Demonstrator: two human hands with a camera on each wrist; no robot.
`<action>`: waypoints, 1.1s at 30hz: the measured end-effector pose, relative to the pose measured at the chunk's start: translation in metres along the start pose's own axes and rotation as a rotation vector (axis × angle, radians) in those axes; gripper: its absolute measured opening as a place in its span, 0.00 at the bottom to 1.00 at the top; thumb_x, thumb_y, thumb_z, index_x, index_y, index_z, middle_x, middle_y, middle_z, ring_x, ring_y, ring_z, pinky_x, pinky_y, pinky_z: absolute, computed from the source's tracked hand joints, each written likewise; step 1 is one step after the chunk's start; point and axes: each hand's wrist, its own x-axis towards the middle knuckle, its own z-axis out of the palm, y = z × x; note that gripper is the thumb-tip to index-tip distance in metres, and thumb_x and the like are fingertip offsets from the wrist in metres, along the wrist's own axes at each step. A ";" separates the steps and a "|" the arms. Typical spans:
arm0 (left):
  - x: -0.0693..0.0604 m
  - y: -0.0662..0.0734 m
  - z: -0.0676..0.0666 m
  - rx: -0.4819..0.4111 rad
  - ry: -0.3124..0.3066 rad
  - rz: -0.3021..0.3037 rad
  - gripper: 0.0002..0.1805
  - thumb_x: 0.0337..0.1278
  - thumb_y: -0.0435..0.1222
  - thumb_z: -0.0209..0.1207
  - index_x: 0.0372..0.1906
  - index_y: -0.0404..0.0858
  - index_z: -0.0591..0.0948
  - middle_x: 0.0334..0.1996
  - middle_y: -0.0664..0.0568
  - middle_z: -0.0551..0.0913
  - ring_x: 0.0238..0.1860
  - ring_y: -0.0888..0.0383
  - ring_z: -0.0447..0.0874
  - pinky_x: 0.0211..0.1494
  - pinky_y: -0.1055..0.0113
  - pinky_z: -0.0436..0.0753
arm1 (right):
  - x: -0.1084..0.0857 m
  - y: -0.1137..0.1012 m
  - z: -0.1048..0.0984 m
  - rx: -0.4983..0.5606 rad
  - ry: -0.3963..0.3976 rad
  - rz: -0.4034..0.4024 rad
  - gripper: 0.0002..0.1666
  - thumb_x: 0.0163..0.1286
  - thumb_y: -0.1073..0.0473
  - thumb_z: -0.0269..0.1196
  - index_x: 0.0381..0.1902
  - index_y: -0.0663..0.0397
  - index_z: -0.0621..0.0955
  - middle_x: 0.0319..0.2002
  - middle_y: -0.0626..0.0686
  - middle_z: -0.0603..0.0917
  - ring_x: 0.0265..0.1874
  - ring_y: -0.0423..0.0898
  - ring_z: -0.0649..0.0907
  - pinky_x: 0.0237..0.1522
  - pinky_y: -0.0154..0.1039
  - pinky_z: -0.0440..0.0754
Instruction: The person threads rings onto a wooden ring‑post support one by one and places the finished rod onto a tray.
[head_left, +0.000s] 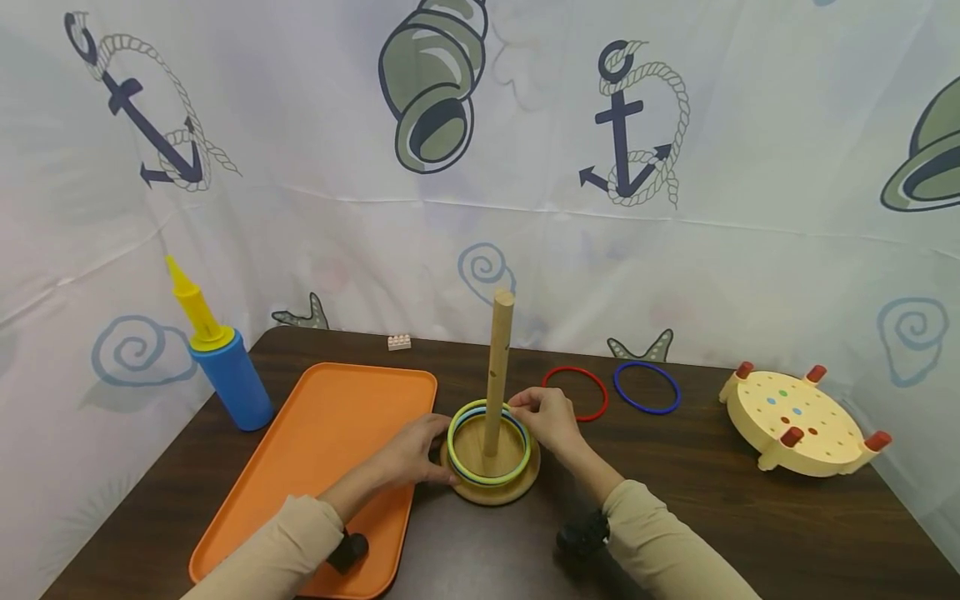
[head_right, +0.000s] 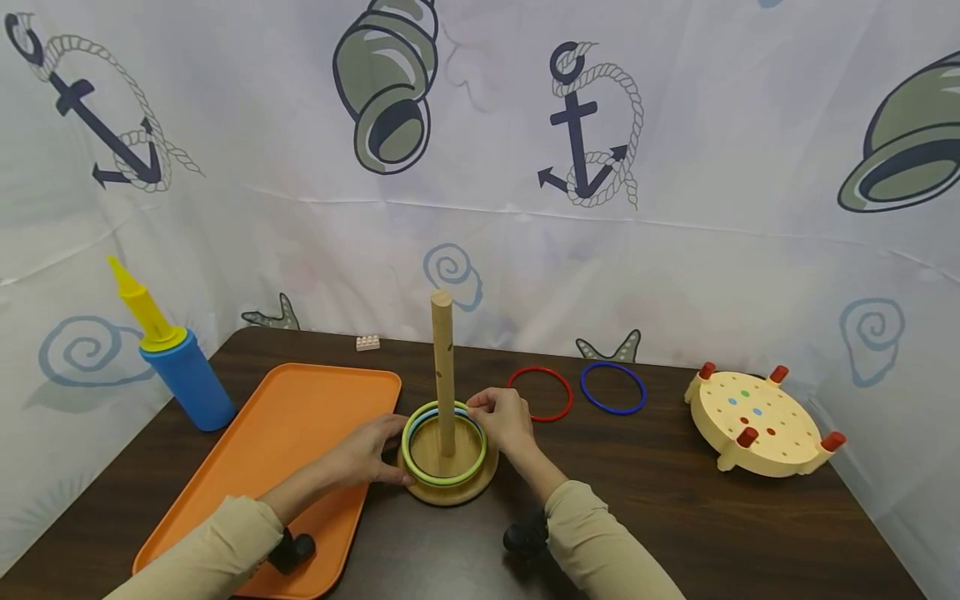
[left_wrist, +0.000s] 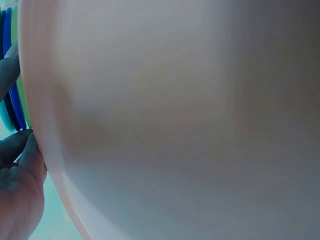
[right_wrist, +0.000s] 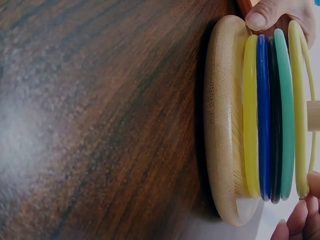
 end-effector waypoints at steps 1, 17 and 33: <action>0.000 0.000 0.000 0.001 0.000 0.004 0.37 0.34 0.40 0.76 0.55 0.32 0.75 0.56 0.40 0.73 0.57 0.44 0.72 0.56 0.52 0.77 | 0.000 0.000 0.000 -0.002 0.000 0.000 0.03 0.58 0.65 0.67 0.30 0.60 0.85 0.24 0.50 0.85 0.23 0.39 0.78 0.23 0.31 0.75; 0.000 -0.001 0.001 0.018 0.006 0.010 0.39 0.34 0.41 0.75 0.56 0.30 0.74 0.56 0.40 0.73 0.57 0.45 0.72 0.56 0.52 0.77 | 0.002 0.001 0.006 -0.022 0.019 0.038 0.04 0.59 0.62 0.67 0.29 0.58 0.85 0.22 0.48 0.84 0.22 0.39 0.76 0.23 0.31 0.74; -0.001 -0.001 0.001 0.013 0.007 0.017 0.39 0.35 0.41 0.75 0.56 0.29 0.74 0.56 0.39 0.73 0.57 0.44 0.72 0.56 0.54 0.78 | 0.002 0.006 0.008 -0.026 0.042 0.017 0.04 0.57 0.63 0.69 0.29 0.59 0.85 0.23 0.49 0.84 0.23 0.39 0.77 0.25 0.31 0.75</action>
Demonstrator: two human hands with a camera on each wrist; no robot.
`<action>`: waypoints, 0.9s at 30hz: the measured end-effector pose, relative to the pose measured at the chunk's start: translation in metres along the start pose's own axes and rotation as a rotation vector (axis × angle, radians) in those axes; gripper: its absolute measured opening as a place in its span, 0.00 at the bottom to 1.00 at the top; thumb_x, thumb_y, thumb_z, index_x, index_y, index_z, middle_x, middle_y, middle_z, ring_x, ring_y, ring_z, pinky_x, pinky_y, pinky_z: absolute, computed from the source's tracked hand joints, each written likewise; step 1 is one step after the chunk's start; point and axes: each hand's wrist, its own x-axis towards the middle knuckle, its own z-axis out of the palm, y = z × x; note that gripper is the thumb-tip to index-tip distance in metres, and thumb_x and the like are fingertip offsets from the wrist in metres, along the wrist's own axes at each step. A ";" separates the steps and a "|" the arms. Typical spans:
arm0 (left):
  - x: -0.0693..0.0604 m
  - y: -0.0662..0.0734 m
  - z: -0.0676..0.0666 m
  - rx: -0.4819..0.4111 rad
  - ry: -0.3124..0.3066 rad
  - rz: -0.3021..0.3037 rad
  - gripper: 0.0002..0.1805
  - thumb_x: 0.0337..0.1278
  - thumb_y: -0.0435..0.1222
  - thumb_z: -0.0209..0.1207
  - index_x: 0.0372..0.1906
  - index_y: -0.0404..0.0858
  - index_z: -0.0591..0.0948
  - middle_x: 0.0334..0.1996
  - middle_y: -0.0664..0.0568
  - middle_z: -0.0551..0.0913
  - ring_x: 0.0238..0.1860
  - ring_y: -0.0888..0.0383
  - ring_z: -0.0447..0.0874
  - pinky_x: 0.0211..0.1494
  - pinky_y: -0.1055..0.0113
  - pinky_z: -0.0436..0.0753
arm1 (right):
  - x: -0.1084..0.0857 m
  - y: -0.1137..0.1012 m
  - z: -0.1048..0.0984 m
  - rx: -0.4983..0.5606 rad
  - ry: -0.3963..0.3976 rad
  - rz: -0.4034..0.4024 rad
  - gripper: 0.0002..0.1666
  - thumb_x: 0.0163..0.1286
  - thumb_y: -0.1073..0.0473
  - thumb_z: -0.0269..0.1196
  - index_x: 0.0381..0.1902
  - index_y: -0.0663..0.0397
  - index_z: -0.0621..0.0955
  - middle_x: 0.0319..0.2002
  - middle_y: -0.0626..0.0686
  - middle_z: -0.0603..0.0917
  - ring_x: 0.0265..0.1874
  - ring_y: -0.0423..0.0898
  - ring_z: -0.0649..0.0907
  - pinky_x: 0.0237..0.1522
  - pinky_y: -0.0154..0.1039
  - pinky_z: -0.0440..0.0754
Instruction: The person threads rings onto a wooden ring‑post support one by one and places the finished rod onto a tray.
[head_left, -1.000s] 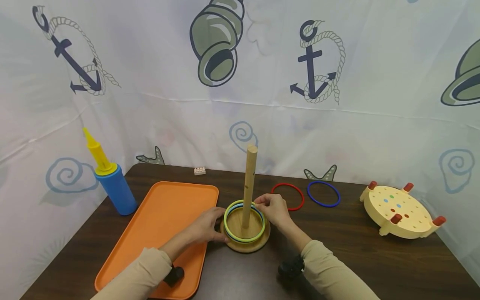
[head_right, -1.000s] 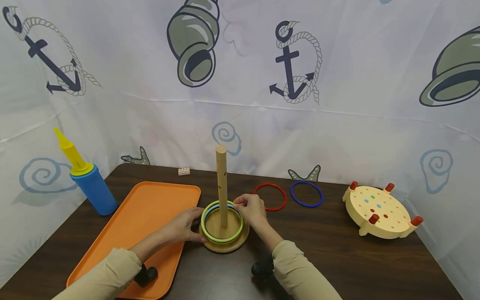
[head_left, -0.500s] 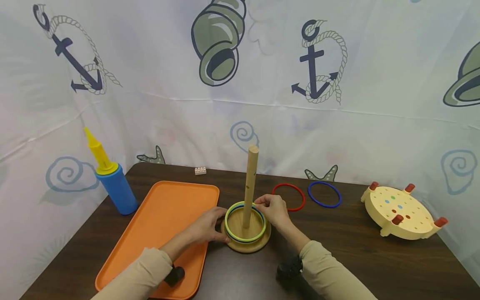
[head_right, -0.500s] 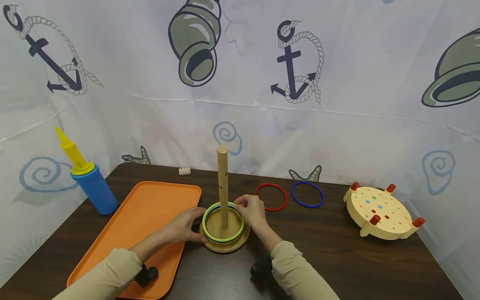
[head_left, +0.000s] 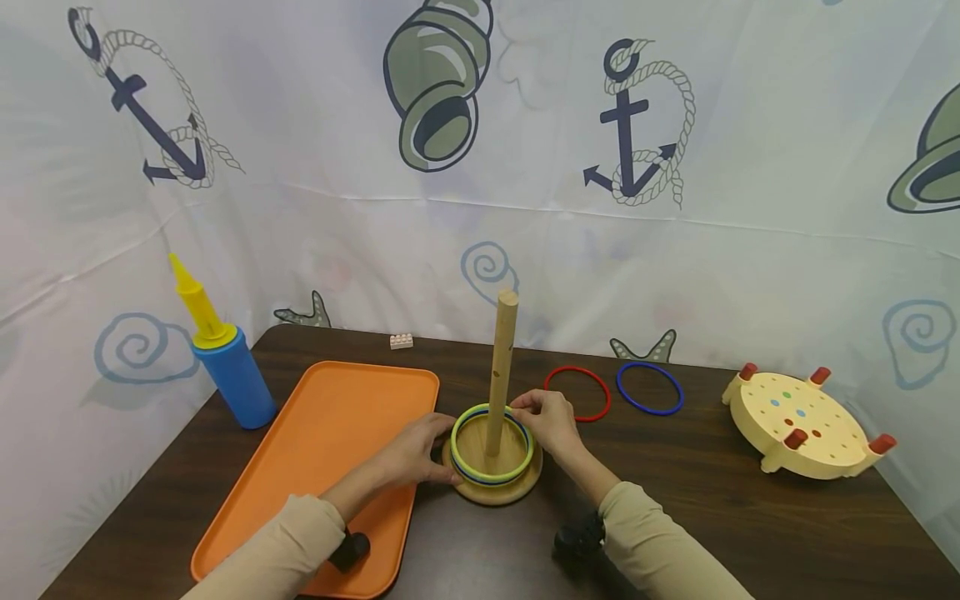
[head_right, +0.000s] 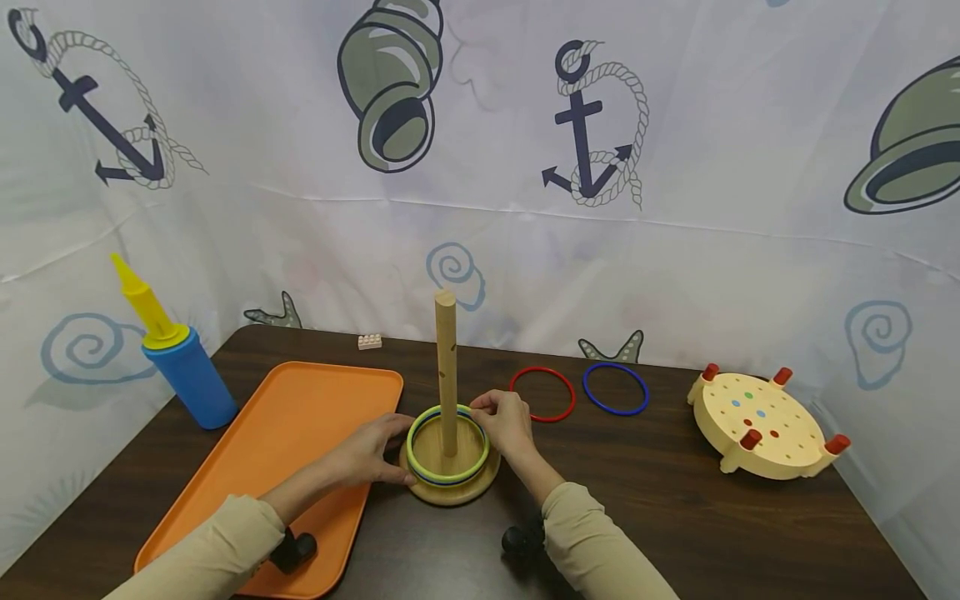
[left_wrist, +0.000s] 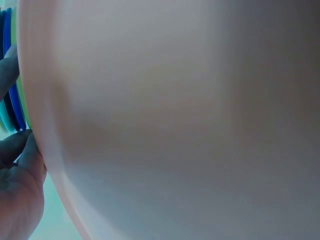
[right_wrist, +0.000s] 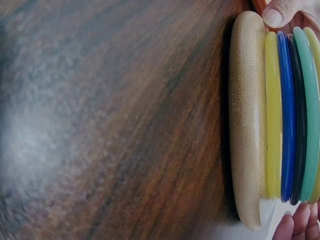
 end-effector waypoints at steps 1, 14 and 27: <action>0.000 0.000 0.000 0.006 0.001 0.003 0.39 0.35 0.41 0.75 0.56 0.29 0.74 0.55 0.39 0.73 0.57 0.44 0.72 0.55 0.54 0.78 | 0.000 0.000 0.000 0.000 0.001 -0.003 0.04 0.57 0.63 0.69 0.29 0.59 0.85 0.23 0.49 0.84 0.24 0.39 0.77 0.25 0.31 0.75; -0.001 0.002 -0.001 0.017 0.029 0.046 0.37 0.34 0.40 0.75 0.53 0.26 0.75 0.52 0.37 0.75 0.55 0.42 0.73 0.54 0.53 0.79 | 0.001 0.005 -0.003 0.038 0.001 -0.010 0.02 0.58 0.64 0.67 0.30 0.57 0.85 0.23 0.49 0.83 0.23 0.39 0.77 0.25 0.32 0.75; 0.001 0.002 0.000 -0.006 -0.001 -0.003 0.38 0.34 0.40 0.75 0.55 0.29 0.75 0.55 0.40 0.74 0.57 0.44 0.72 0.56 0.53 0.78 | 0.015 0.026 -0.032 0.020 0.084 0.010 0.06 0.60 0.63 0.66 0.36 0.59 0.85 0.27 0.52 0.84 0.23 0.39 0.77 0.24 0.31 0.73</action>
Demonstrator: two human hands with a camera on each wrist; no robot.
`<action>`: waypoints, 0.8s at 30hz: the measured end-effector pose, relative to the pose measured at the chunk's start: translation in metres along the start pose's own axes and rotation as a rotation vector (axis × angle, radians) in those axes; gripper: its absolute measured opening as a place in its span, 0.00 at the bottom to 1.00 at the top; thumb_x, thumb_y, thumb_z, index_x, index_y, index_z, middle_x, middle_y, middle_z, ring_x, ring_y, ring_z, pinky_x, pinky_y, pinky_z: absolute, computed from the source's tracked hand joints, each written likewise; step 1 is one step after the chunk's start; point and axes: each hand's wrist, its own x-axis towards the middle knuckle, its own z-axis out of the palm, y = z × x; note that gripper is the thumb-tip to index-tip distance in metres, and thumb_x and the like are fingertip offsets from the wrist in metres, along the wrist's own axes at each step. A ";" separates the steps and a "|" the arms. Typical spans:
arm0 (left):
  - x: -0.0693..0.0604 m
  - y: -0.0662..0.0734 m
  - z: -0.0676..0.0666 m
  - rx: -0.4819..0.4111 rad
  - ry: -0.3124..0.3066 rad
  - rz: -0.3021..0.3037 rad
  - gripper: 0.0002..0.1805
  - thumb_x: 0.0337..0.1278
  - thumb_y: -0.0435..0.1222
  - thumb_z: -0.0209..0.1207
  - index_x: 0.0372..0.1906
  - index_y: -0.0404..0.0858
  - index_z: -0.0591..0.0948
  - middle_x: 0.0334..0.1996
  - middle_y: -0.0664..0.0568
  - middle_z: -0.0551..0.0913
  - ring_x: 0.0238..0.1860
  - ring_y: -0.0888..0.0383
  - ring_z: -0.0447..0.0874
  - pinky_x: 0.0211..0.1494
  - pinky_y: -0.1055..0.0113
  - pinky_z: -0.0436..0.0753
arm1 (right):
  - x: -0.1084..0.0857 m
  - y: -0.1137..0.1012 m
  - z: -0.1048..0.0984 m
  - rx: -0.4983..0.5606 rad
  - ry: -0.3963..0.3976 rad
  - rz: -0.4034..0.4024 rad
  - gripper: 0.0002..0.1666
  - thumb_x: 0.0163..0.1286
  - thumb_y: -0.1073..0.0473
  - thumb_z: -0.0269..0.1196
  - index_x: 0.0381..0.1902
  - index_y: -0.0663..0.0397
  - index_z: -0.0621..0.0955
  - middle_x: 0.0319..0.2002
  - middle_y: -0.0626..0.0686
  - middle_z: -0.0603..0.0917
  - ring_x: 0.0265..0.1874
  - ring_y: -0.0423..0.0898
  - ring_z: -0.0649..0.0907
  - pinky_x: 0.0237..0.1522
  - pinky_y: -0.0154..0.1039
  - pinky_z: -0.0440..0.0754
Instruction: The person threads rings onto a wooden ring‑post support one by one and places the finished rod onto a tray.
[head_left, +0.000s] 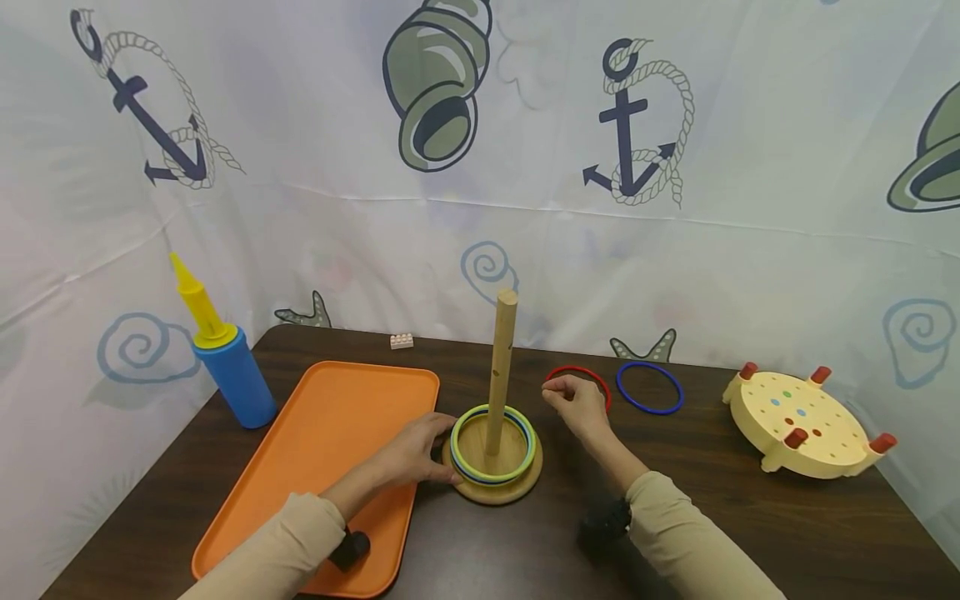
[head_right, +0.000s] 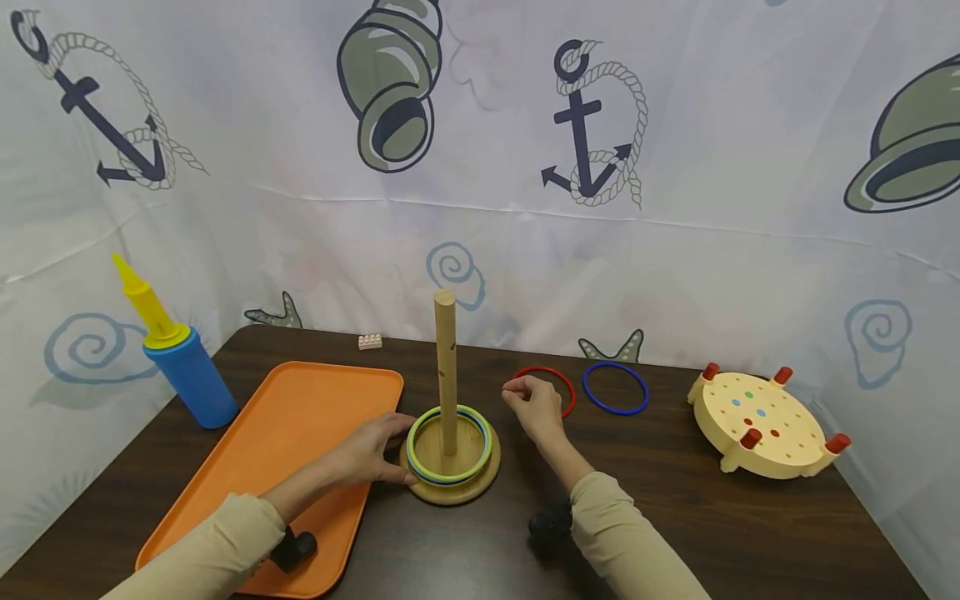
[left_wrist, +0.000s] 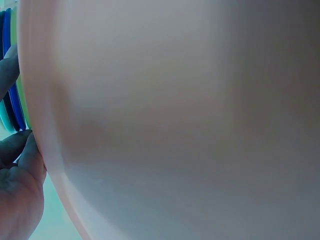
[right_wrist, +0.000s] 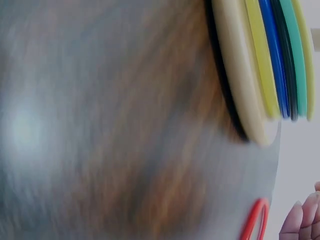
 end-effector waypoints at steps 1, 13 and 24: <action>0.000 0.000 0.000 -0.002 0.000 0.000 0.38 0.34 0.40 0.75 0.55 0.29 0.75 0.55 0.40 0.74 0.57 0.44 0.72 0.56 0.53 0.78 | 0.002 0.002 -0.003 -0.006 0.007 0.006 0.07 0.60 0.63 0.66 0.36 0.59 0.85 0.27 0.52 0.84 0.23 0.39 0.77 0.25 0.30 0.73; 0.003 -0.002 -0.001 -0.016 -0.005 0.006 0.37 0.35 0.39 0.75 0.54 0.29 0.75 0.55 0.39 0.74 0.57 0.44 0.72 0.54 0.55 0.80 | 0.024 0.021 -0.037 -0.070 0.084 0.053 0.09 0.63 0.61 0.64 0.40 0.60 0.84 0.30 0.55 0.84 0.27 0.42 0.78 0.30 0.32 0.72; 0.001 0.000 -0.001 -0.018 -0.007 -0.001 0.37 0.34 0.40 0.76 0.54 0.28 0.75 0.55 0.39 0.74 0.57 0.43 0.72 0.55 0.55 0.79 | 0.037 0.036 -0.049 -0.077 0.121 0.011 0.08 0.61 0.63 0.64 0.38 0.61 0.84 0.35 0.58 0.86 0.37 0.52 0.82 0.40 0.41 0.76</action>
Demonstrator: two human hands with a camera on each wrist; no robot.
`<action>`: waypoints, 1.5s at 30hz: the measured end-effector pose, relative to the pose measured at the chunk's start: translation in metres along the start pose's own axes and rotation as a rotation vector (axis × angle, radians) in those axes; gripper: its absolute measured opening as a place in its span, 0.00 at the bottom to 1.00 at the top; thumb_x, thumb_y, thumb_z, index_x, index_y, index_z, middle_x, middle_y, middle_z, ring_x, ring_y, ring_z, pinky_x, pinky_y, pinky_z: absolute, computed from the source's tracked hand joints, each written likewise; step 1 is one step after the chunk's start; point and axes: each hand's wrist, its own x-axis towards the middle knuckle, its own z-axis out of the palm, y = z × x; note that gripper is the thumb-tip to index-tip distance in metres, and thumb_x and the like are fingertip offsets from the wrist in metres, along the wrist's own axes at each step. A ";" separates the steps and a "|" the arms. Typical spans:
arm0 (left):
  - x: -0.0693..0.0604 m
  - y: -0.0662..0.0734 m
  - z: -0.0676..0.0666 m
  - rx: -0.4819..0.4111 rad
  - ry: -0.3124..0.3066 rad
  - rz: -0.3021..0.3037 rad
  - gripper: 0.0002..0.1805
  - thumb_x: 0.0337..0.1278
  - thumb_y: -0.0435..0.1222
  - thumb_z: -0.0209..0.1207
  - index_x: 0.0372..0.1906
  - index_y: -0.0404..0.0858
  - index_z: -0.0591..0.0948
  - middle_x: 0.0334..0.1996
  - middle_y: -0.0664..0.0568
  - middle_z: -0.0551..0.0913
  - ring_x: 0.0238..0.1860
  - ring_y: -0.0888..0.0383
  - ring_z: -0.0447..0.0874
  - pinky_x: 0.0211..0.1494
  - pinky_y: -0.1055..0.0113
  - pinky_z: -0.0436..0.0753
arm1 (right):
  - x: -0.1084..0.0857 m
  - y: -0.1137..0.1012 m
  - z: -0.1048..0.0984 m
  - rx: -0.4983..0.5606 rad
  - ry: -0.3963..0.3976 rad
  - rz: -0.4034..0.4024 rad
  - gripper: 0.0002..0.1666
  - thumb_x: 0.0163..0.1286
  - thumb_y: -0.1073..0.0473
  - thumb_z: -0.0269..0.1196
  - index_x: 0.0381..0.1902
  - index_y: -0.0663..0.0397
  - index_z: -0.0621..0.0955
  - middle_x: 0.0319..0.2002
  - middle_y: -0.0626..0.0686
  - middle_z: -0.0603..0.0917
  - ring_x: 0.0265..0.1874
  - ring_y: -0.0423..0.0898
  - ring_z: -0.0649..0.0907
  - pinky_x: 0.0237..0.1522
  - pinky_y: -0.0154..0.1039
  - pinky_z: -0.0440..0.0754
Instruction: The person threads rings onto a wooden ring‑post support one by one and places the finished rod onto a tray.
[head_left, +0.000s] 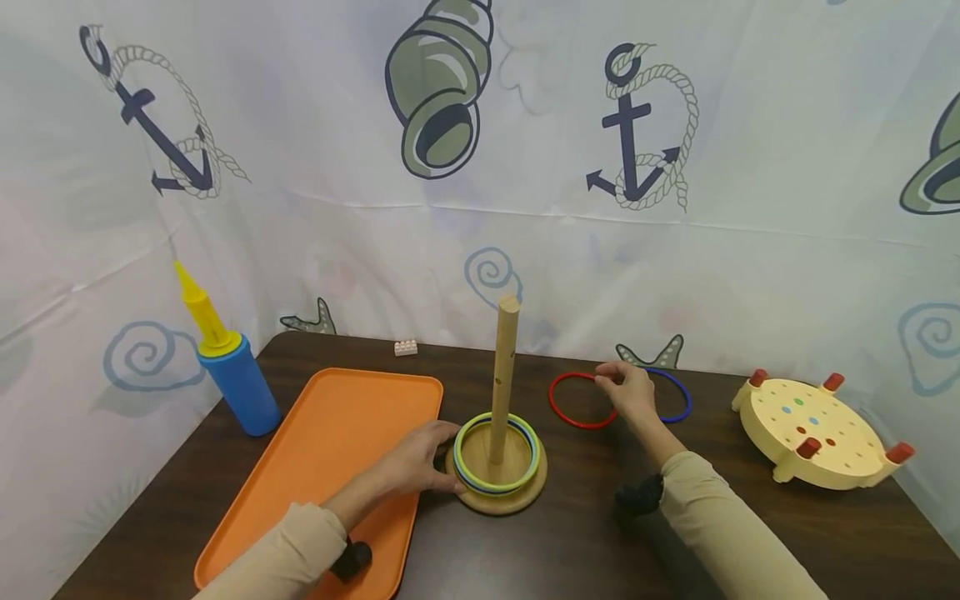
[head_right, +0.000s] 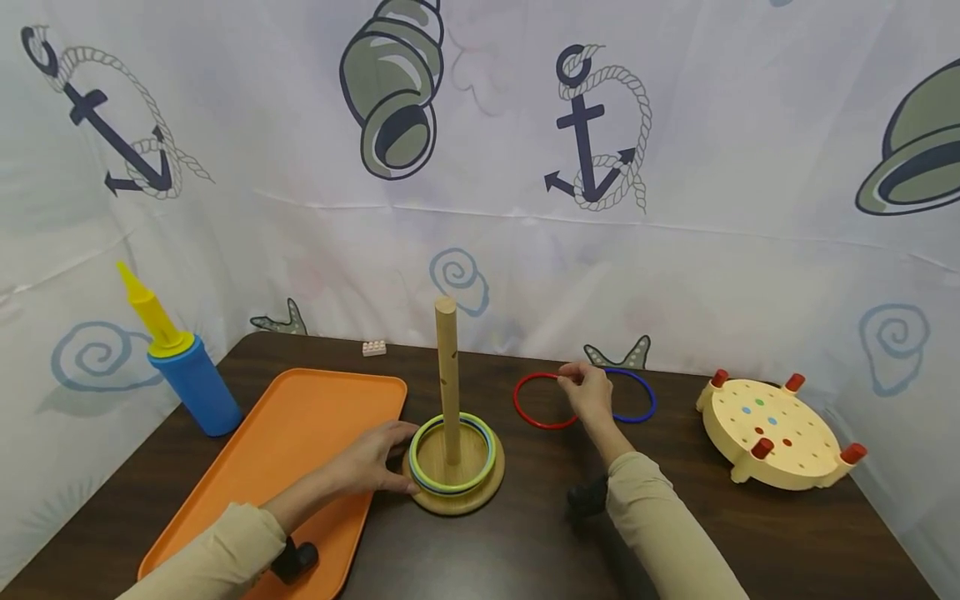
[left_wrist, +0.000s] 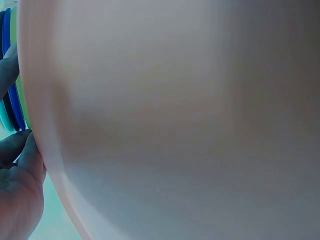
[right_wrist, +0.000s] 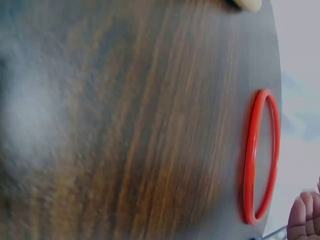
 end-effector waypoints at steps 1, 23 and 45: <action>0.000 0.000 0.000 -0.001 0.002 0.002 0.37 0.34 0.40 0.76 0.54 0.28 0.75 0.55 0.39 0.74 0.57 0.43 0.72 0.55 0.55 0.79 | 0.001 0.001 0.000 0.001 0.003 -0.008 0.08 0.61 0.64 0.64 0.38 0.61 0.84 0.35 0.58 0.86 0.38 0.53 0.82 0.41 0.43 0.76; -0.003 -0.002 0.000 -0.007 0.005 -0.013 0.37 0.35 0.40 0.75 0.55 0.31 0.75 0.55 0.42 0.73 0.57 0.46 0.72 0.55 0.56 0.79 | 0.029 0.014 0.016 -0.137 -0.087 -0.078 0.14 0.60 0.70 0.63 0.44 0.70 0.81 0.41 0.65 0.83 0.42 0.59 0.82 0.48 0.51 0.79; -0.001 0.000 0.000 -0.019 -0.012 -0.050 0.38 0.36 0.40 0.75 0.57 0.32 0.74 0.57 0.42 0.72 0.57 0.47 0.72 0.57 0.58 0.79 | 0.032 0.022 0.018 -0.201 -0.142 -0.114 0.13 0.58 0.71 0.64 0.42 0.69 0.81 0.40 0.65 0.84 0.41 0.59 0.82 0.47 0.53 0.79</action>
